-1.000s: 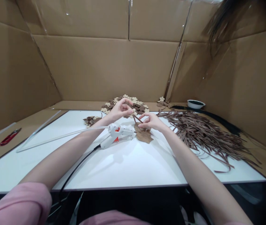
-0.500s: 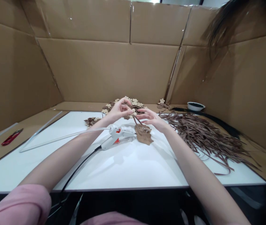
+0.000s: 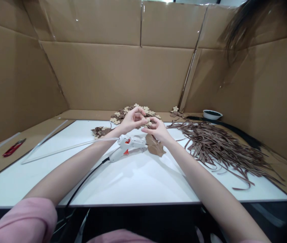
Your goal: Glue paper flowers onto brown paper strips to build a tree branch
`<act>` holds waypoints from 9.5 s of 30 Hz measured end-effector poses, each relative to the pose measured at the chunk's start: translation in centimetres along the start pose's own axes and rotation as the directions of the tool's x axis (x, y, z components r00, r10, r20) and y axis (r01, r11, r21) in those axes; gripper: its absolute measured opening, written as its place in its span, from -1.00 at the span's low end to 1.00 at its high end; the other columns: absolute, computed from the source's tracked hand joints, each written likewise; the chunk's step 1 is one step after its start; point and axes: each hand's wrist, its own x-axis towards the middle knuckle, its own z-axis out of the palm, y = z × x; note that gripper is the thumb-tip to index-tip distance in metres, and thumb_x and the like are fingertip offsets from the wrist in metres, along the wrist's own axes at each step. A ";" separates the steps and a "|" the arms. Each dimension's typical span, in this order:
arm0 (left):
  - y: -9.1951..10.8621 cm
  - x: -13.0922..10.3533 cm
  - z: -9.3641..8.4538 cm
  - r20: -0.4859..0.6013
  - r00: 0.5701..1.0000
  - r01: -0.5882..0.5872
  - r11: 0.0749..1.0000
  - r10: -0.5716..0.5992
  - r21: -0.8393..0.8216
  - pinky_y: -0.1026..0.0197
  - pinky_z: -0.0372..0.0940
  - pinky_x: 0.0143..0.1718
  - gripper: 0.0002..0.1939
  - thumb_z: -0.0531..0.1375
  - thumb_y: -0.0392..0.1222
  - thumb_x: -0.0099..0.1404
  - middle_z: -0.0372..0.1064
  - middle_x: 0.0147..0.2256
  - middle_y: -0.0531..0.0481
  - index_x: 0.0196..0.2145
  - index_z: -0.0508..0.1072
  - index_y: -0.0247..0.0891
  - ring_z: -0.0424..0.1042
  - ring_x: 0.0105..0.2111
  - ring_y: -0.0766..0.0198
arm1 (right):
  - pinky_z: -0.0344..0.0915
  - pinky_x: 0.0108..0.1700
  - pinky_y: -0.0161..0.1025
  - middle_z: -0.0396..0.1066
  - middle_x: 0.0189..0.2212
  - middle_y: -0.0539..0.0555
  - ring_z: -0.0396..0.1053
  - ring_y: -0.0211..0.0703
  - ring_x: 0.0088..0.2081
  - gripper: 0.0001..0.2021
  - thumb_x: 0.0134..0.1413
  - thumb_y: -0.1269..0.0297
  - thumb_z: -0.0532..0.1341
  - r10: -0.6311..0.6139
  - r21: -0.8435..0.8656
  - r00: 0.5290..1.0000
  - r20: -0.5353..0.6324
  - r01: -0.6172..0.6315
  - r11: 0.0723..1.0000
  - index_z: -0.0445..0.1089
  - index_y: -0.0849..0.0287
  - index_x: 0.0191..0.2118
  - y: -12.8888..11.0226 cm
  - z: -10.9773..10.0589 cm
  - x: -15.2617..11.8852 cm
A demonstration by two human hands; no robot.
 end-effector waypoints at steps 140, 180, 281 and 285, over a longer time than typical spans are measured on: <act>-0.2 0.0 -2.2 -0.025 0.999 0.034 0.990 -0.038 -0.140 0.36 0.16 -0.48 -0.56 0.43 -0.16 0.05 0.35 -0.58 0.16 -0.27 0.26 -0.26 0.34 -0.58 0.44 | 0.31 0.05 0.07 0.48 -0.06 0.21 0.43 0.05 -0.01 -0.61 0.06 -0.01 0.22 -0.234 -0.372 0.958 -0.168 0.159 0.915 0.37 0.13 -0.07 2.0 -4.4 0.9; -0.2 -0.1 -1.6 0.148 0.987 0.061 0.998 -0.057 -0.017 0.31 0.22 -0.42 -0.54 0.43 -0.16 0.05 0.40 -0.48 0.07 -0.17 0.32 -0.25 0.38 -0.49 0.37 | 0.36 -0.36 -0.24 0.50 -0.52 -0.02 0.47 -0.15 -0.47 -0.40 -0.30 0.15 0.48 -0.133 -0.131 0.991 -0.001 0.132 0.983 0.30 0.14 -0.07 -0.5 -1.7 -0.1; 5.0 -14.3 -4.2 0.514 0.807 0.148 0.942 -0.291 0.301 0.22 0.24 -0.22 -0.68 0.28 0.05 0.22 0.52 -0.36 -0.16 -0.26 0.62 -0.27 0.42 -0.33 0.15 | 0.01 0.33 -0.01 0.10 0.31 0.23 0.08 0.11 0.32 -0.06 -0.18 0.02 0.44 0.118 -0.541 0.737 0.665 0.367 0.757 0.11 0.13 0.32 1.5 -4.2 -1.6; 5.0 -14.4 -4.2 0.507 0.811 0.145 0.940 -0.291 0.309 0.23 0.24 -0.23 -0.67 0.28 0.06 0.22 0.52 -0.39 -0.15 -0.28 0.62 -0.27 0.41 -0.35 0.16 | 0.01 0.33 0.00 0.10 0.32 0.23 0.08 0.12 0.32 -0.05 -0.20 0.03 0.45 0.123 -0.537 0.740 0.661 0.353 0.766 0.11 0.14 0.32 1.5 -4.1 -1.6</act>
